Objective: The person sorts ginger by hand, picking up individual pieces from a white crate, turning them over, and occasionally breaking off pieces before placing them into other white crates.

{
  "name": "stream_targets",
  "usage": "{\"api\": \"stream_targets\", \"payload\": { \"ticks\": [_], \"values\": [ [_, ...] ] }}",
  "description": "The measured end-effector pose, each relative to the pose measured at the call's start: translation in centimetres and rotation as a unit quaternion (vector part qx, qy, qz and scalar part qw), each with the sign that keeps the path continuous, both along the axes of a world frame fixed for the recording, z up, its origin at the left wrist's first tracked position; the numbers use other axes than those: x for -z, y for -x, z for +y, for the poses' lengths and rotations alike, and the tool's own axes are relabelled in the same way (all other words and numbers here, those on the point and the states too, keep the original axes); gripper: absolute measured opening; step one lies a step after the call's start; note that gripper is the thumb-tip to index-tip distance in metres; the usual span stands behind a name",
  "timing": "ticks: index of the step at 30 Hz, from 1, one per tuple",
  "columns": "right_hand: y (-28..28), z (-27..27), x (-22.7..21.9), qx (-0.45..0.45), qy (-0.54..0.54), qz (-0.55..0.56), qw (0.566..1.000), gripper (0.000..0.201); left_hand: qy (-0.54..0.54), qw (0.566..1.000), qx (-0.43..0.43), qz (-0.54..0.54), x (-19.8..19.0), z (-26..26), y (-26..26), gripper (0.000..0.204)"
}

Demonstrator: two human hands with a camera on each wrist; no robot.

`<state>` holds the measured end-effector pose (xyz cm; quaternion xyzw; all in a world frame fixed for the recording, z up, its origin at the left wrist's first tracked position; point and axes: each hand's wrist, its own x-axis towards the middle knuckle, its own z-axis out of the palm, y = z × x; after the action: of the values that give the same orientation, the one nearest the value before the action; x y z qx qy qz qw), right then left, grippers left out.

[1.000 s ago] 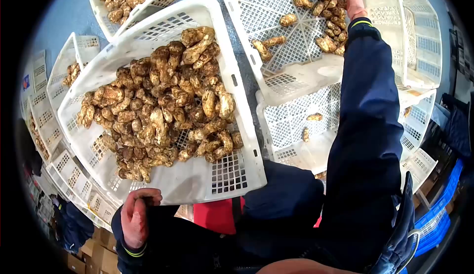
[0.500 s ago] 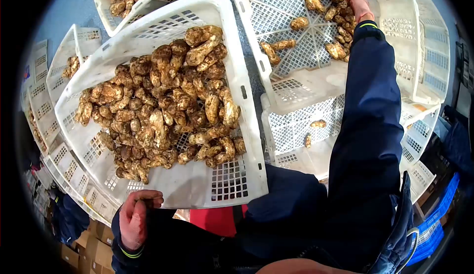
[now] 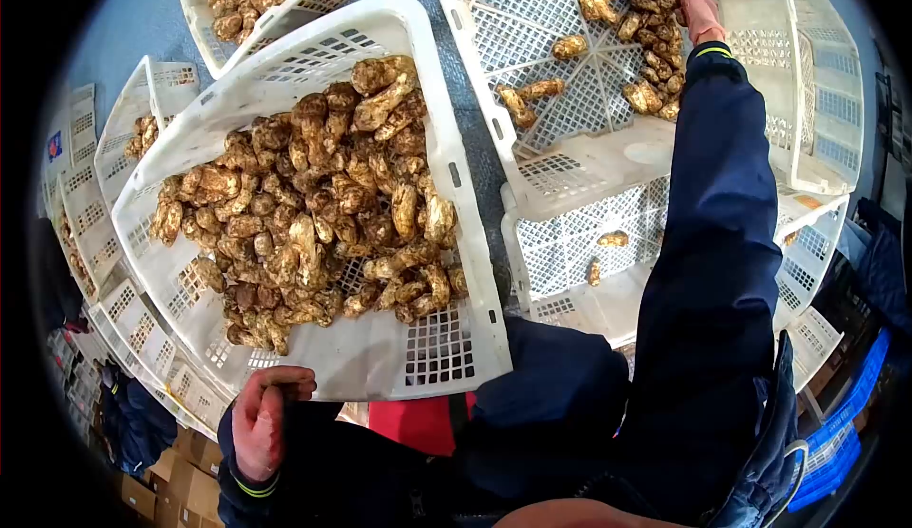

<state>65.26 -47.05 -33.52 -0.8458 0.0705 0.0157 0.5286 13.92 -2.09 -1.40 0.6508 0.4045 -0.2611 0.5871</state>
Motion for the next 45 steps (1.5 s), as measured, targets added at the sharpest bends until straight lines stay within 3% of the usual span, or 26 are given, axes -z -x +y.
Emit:
{"api": "stream_targets", "payload": {
  "ticks": [2,3,6,12,21,22,23,26,28,29,31,32,35,37,39,43,45],
  "values": [
    [-0.9,-0.7,0.4,-0.026,-0.019,0.108,0.994,0.032,0.012,1.0,0.004,-0.021,0.2,-0.1,-0.1,0.046],
    [-1.6,-0.7,1.6,0.001,0.02,0.143,0.989,0.039,0.01,1.0,0.002,-0.02,0.2,-0.1,-0.2,0.046],
    [-1.8,-0.8,4.3,-0.002,0.009,0.104,0.995,0.044,-0.006,1.0,0.01,0.016,0.2,-0.1,-0.4,0.044],
    [0.3,3.8,1.0,-0.027,0.018,0.113,0.993,0.039,0.007,1.0,0.009,0.021,0.7,-0.3,-0.4,0.041],
    [0.2,4.9,1.5,-0.006,0.144,0.127,0.981,0.034,0.022,0.998,-0.05,0.027,0.1,0.0,-0.1,0.032],
    [2.5,6.8,-0.5,0.007,0.009,0.104,0.995,0.049,0.018,0.998,-0.042,0.03,0.2,-0.1,-0.2,0.032],
    [2.5,6.7,-0.3,0.002,-0.037,0.114,0.993,0.052,0.013,0.999,-0.036,0.033,0.2,-0.2,-0.3,0.033],
    [2.5,6.7,-1.3,-0.026,-0.016,0.138,0.99,0.051,0.031,0.999,-0.041,0.016,0.6,-0.2,-0.1,0.032],
    [3.0,7.0,-2.4,-0.012,-0.056,0.176,0.983,0.052,0.034,0.999,-0.037,0.018,0.5,-0.2,-0.1,0.032],
    [3.6,7.3,-2.8,0.009,-0.044,0.138,0.989,0.045,0.034,0.999,-0.03,0.013,0.3,-0.1,-0.1,0.032],
    [2.4,5.3,-2.0,0.019,-0.112,0.291,0.95,0.035,0.04,0.999,-0.026,0.009,-0.2,0.1,0.0,0.032],
    [2.2,5.0,-2.0,0.019,-0.106,0.291,0.951,0.035,0.038,0.999,-0.027,0.015,-0.3,0.3,0.1,0.033],
    [1.6,4.7,-2.5,-0.029,-0.048,0.165,0.985,0.03,0.041,0.999,-0.03,0.012,-0.6,0.7,0.3,0.033],
    [2.1,5.1,-3.3,-0.059,-0.01,0.082,0.995,0.027,0.015,1.0,0.018,0.002,-0.9,0.8,0.5,0.051],
    [2.4,5.9,-5.0,-0.023,-0.041,0.109,0.993,0.025,0.03,0.999,0.014,-0.006,-1.4,1.2,0.8,0.04],
    [7.2,11.4,-11.5,-0.051,-0.184,0.057,0.98,0.02,0.017,1.0,0.016,0.001,-2.6,1.1,1.5,0.031],
    [9.3,12.4,-14.1,-0.131,-0.317,0.107,0.933,0.017,0.016,0.999,0.026,-0.01,-3.1,1.1,2.7,0.031]
  ]
}}
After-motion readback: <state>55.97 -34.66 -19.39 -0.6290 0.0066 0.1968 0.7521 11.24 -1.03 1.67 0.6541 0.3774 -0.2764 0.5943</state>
